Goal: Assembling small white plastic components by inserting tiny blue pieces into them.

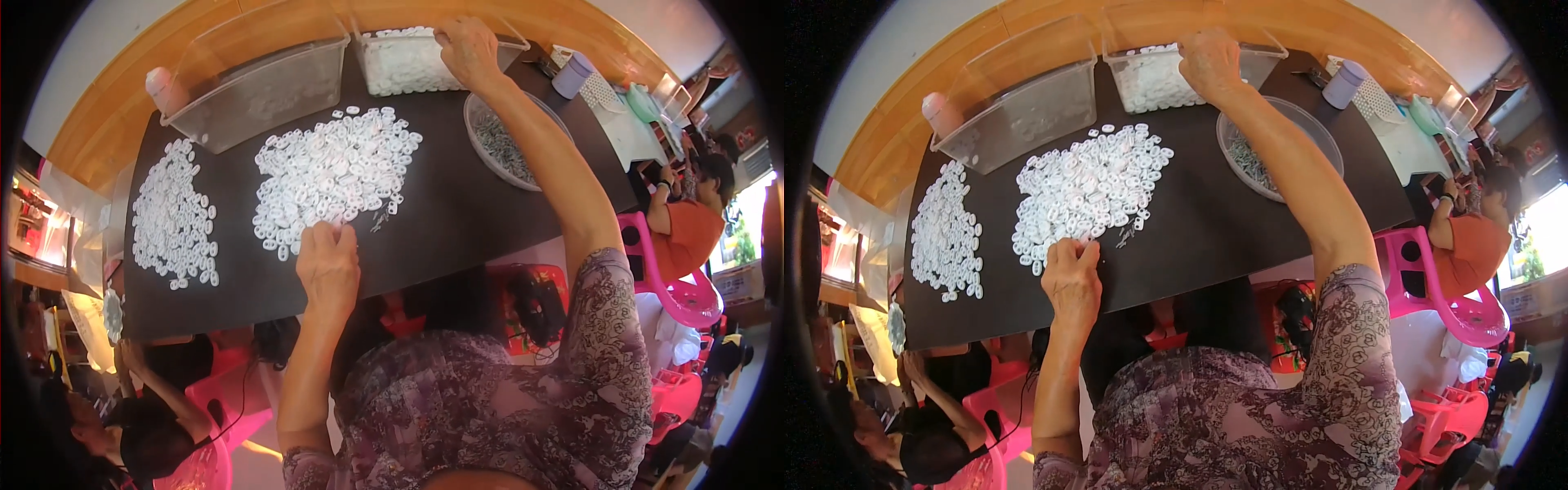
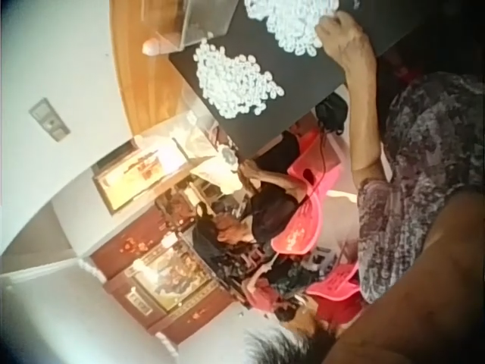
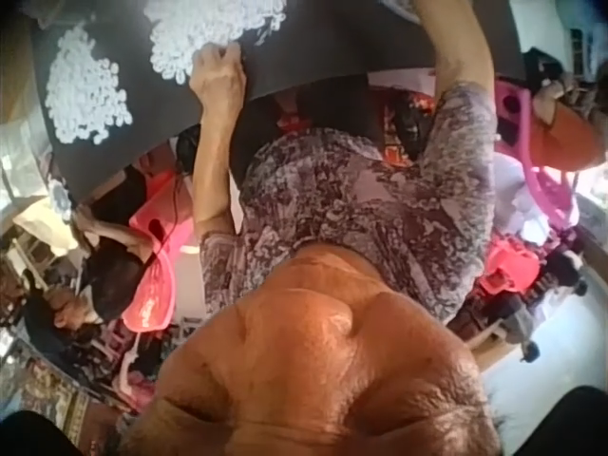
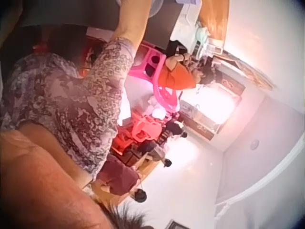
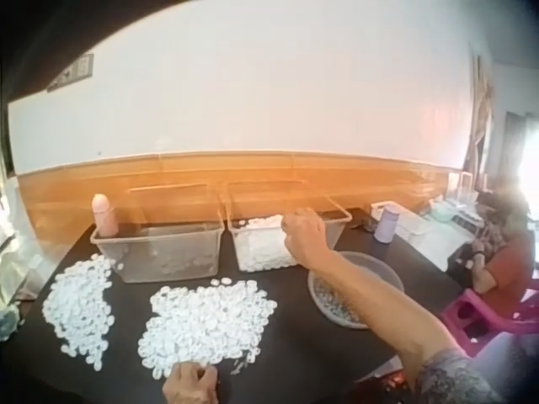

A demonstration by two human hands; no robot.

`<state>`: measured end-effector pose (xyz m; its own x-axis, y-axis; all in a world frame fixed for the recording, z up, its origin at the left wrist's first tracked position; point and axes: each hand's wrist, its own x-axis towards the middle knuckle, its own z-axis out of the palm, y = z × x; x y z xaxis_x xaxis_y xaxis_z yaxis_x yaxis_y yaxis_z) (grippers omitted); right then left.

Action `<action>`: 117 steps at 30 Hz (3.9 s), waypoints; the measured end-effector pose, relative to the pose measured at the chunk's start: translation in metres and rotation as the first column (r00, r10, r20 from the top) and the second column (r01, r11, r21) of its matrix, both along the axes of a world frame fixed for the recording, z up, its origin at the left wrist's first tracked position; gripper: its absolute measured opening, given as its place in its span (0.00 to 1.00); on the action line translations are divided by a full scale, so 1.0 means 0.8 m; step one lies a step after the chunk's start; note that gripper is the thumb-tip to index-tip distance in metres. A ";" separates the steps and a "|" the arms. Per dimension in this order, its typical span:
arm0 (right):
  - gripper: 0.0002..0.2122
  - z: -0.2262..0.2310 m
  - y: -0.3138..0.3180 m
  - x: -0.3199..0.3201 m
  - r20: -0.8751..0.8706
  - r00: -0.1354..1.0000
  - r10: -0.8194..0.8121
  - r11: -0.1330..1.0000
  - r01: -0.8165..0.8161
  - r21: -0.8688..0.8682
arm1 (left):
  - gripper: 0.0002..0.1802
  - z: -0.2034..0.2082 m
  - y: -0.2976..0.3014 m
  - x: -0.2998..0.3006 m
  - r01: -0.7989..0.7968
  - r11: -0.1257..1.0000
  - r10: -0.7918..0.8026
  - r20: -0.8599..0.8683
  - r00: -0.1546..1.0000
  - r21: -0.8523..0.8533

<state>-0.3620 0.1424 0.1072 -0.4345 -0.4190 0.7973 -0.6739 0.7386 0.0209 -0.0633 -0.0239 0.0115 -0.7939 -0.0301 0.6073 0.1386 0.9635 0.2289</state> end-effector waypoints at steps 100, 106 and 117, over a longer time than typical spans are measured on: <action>0.03 -0.096 -0.041 0.349 0.685 0.205 0.699 0.712 -0.100 -0.695 | 0.06 0.011 0.005 0.058 0.072 -0.273 -0.250 -0.143 0.958 0.959; 0.02 -0.103 -0.043 0.351 0.610 0.218 0.762 0.637 -0.080 -0.767 | 0.05 0.015 0.006 0.059 0.048 -0.287 -0.230 -0.118 0.966 0.957; 0.03 -0.099 -0.041 0.353 0.691 0.269 0.671 0.734 -0.110 -0.671 | 0.08 0.015 0.010 0.067 0.012 -0.124 -0.171 -0.033 0.985 0.992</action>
<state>-0.0795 0.1096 0.0280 -0.8337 -0.5160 0.1968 -0.2821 0.0916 -0.9550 -0.0095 -0.0160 0.0235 -0.8876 -0.4543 -0.0764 0.1081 -0.3666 0.9241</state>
